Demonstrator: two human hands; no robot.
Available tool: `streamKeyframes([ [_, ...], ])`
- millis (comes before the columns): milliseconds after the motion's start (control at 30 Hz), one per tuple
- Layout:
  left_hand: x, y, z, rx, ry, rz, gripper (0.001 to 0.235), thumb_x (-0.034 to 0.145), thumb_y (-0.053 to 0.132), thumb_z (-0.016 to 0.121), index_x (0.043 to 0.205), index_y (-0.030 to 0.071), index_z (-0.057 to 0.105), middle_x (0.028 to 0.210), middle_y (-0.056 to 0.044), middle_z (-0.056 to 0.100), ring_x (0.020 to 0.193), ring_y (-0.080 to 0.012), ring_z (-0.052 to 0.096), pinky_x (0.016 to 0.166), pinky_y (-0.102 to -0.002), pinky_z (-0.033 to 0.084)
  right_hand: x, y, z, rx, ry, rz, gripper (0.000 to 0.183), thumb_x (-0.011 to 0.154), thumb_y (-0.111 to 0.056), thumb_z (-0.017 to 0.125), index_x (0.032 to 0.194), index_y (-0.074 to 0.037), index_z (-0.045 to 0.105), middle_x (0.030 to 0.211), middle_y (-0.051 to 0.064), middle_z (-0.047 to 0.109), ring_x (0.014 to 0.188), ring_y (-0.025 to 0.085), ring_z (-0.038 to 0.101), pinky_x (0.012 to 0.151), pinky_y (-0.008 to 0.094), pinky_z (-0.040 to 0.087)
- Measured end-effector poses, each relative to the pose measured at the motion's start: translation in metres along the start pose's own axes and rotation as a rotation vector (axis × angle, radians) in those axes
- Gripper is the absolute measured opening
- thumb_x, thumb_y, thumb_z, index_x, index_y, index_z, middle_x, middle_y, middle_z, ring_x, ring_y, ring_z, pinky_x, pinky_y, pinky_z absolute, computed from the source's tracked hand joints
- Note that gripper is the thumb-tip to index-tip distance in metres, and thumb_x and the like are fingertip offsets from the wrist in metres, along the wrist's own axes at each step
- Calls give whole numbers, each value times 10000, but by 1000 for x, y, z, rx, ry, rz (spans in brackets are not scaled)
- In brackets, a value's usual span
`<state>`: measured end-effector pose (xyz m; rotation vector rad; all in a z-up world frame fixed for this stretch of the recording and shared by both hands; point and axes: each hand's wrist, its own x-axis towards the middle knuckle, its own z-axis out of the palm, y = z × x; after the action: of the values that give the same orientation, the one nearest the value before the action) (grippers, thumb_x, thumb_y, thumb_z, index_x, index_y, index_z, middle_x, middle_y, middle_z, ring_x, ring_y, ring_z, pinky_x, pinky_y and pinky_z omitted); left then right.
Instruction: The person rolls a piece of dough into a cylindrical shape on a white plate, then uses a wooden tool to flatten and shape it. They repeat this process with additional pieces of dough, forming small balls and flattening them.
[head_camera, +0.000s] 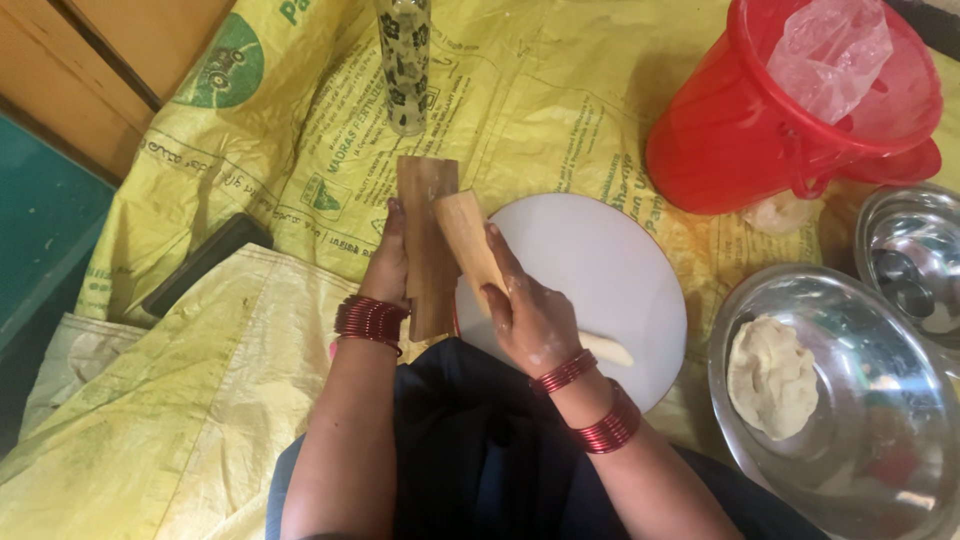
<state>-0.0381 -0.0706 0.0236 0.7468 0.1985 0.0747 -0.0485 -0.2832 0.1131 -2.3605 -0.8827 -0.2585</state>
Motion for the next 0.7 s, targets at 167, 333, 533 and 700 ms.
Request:
streamKeyframes([
  [167,1,1,-11,119,8,10,742,1020,648,373,1439,52,515,1228,-145,660,1041,-232,653,903,-352,557,-4,-4,4,86,142,-114,637,995,-125,642,1553,-22,354,1481,214,565,1098,412,697,873,412,618],
  [333,0,6,-15,267,-93,79,817,1004,703,320,1415,27,522,1166,-167,679,895,-262,675,763,-362,565,-3,-2,4,60,177,-92,649,988,-125,660,1555,-29,360,1447,214,580,1118,415,699,886,416,618],
  [533,5,4,-20,332,-68,101,856,933,760,328,1393,61,510,1126,-116,680,846,-211,685,722,-340,574,0,-2,4,68,184,-139,631,989,-143,650,1542,-24,371,1403,257,618,1085,431,706,864,429,616],
  [700,8,1,-26,295,-116,113,929,956,794,333,1385,0,557,1146,-132,659,924,-221,664,750,-347,559,5,8,7,44,-23,146,667,989,-215,664,1555,-47,355,1067,212,743,855,384,750,748,430,617],
])
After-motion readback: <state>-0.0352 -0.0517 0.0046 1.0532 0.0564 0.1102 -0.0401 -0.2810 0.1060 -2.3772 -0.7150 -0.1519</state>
